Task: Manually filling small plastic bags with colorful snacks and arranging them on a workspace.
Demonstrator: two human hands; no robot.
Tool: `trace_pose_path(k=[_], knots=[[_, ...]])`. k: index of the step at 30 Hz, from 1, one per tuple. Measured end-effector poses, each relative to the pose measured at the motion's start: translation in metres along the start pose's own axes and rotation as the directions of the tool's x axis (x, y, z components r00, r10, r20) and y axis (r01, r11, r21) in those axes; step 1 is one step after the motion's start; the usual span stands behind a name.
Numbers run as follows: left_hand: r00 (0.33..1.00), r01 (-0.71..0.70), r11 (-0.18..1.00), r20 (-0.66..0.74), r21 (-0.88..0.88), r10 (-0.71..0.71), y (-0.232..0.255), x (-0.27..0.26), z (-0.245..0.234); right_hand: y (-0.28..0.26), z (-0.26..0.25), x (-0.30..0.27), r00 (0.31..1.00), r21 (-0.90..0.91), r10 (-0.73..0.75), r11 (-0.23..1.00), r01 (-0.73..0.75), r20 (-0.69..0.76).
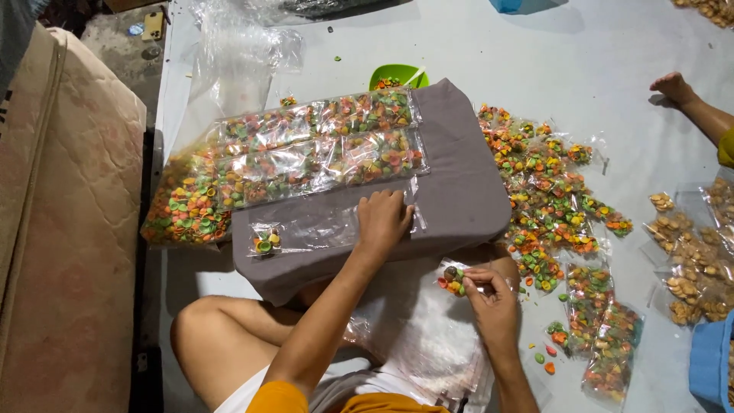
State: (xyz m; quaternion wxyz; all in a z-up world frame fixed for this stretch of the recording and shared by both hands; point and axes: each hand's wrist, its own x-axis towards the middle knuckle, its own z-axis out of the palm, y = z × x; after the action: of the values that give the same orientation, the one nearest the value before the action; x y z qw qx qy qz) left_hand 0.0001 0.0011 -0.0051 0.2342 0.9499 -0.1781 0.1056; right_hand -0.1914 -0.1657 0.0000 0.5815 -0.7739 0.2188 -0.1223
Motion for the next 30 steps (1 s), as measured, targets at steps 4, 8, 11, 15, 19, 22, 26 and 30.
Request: trace_pose_path(k=[4, 8, 11, 15, 19, 22, 26, 30], knots=[[0.999, -0.041, 0.997, -0.018, -0.061, 0.040, -0.001, -0.005, -0.010, -0.009, -0.004, 0.007, 0.995, 0.036, 0.095, 0.995, -0.095, 0.006], [0.994, -0.027, 0.994, 0.099, -0.107, 0.038, -0.009, -0.003, -0.014, -0.024, -0.007, 0.032, 1.000, 0.127, -0.011, 0.992, 0.010, 0.006], [0.985, -0.039, 0.996, 0.163, -0.076, 0.051, -0.009, -0.008, -0.020, -0.054, -0.004, 0.049, 0.998, 0.117, -0.059, 0.991, 0.057, 0.010], [0.994, -0.086, 0.971, 0.047, -0.223, 0.098, 0.000, -0.021, -0.042, -0.081, 0.013, 0.083, 0.979, 0.109, -0.198, 0.975, 0.191, 0.052], [0.996, -0.093, 0.952, -0.027, -0.290, 0.090, 0.009, -0.032, -0.054, -0.050, 0.048, 0.118, 0.971, 0.063, -0.200, 0.979, 0.193, 0.129], [0.986, -0.161, 0.944, -0.094, -0.287, 0.139, 0.018, -0.037, -0.066, -0.047, 0.059, 0.129, 0.943, -0.065, -0.176, 0.977, 0.202, 0.282], [0.948, -0.258, 0.942, -0.247, -0.216, 0.203, 0.024, -0.049, -0.065, -0.075, 0.062, 0.123, 0.876, -0.187, -0.157, 0.946, 0.266, 0.456], [0.914, -0.306, 0.936, -0.327, -0.175, 0.238, 0.038, -0.063, -0.055, -0.069, 0.069, 0.126, 0.804, -0.072, -0.111, 0.980, 0.188, 0.584]])
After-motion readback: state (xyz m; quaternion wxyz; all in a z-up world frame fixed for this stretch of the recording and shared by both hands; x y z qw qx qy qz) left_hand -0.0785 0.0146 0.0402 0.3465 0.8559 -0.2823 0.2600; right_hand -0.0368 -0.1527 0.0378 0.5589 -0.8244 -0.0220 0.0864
